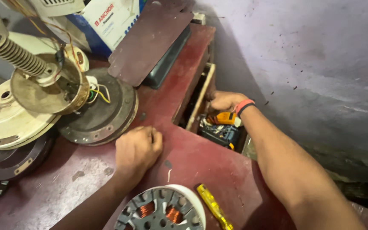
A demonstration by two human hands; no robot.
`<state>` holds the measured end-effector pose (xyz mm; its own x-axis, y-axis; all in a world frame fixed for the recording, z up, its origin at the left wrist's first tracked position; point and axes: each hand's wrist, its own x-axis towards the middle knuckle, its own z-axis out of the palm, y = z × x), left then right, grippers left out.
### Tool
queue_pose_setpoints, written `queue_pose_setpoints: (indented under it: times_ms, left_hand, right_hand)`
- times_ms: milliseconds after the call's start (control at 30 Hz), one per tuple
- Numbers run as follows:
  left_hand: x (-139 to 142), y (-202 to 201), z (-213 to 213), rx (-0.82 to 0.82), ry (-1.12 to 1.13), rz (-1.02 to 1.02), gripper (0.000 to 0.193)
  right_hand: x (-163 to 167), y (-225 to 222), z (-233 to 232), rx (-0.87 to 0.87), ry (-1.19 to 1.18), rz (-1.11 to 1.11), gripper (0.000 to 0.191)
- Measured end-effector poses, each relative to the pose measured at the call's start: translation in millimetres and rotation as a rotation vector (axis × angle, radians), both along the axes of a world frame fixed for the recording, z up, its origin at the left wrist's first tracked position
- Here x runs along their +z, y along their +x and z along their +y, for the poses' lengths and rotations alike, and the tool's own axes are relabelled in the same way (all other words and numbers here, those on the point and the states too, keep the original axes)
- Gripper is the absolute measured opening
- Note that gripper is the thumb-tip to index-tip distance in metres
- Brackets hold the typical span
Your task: The person winds thin copper wire around slots in a circular motor stator, using a yellow-handled screwdriver to push the wire into place. They use pliers to cut the wire and continue winding and adjusting the coils by hand.
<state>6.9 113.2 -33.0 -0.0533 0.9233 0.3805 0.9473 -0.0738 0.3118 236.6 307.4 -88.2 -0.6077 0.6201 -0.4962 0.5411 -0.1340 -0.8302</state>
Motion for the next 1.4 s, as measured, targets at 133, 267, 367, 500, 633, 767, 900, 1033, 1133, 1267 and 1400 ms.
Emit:
queue_pose_setpoints:
  times_ms: [133, 267, 367, 500, 633, 767, 900, 1033, 1133, 1267, 1400]
  left_hand:
    - [1.9, 1.1, 1.7, -0.012, -0.056, -0.048, 0.026]
    - [3.6, 3.6, 4.6, 0.008, -0.112, -0.023, 0.029]
    - [5.5, 3.1, 6.3, -0.012, -0.092, -0.012, 0.027]
    - [5.9, 3.9, 9.8, -0.032, -0.191, -0.119, 0.03]
    - [0.8, 0.5, 12.1, -0.05, -0.239, -0.204, 0.032]
    - [-11.6, -1.2, 13.7, -0.143, -0.032, -0.181, 0.03]
    - [-21.8, -3.1, 19.3, -0.21, 0.018, -0.209, 0.03]
    - [-19.6, -3.8, 22.0, -0.242, 0.043, -0.164, 0.029]
    - [-12.7, -0.5, 13.6, -0.259, -0.003, -0.187, 0.03]
    - [4.2, 3.3, -3.4, -0.288, 0.045, -0.232, 0.029]
    - [22.8, 4.4, -21.4, -0.268, -0.041, -0.328, 0.031]
  right_hand:
    - [7.8, -9.4, -3.0, 0.066, 0.357, 0.031, 0.054]
    - [34.7, 3.0, -19.2, -0.55, 0.74, 0.019, 0.025]
    - [69.4, 30.0, -60.0, -0.769, 0.932, 0.06, 0.021]
    - [130.8, 84.4, -165.3, -0.63, 1.062, -0.144, 0.014]
    - [165.6, 94.3, -305.9, -0.628, 1.041, -0.33, 0.014]
    - [148.1, 58.6, -402.7, -0.757, 1.145, -0.354, 0.019]
    - [95.6, 12.3, -437.8, -0.716, 1.452, -0.217, 0.016]
    - [64.3, -4.7, -454.3, -0.651, 1.515, -0.129, 0.02]
    - [59.4, -0.8, -459.7, -0.651, 1.449, -0.114, 0.02]
    - [57.6, -4.7, -454.9, -0.705, 1.365, -0.143, 0.016]
    - [63.0, -6.3, -447.6, -0.648, 1.556, -0.12, 0.011]
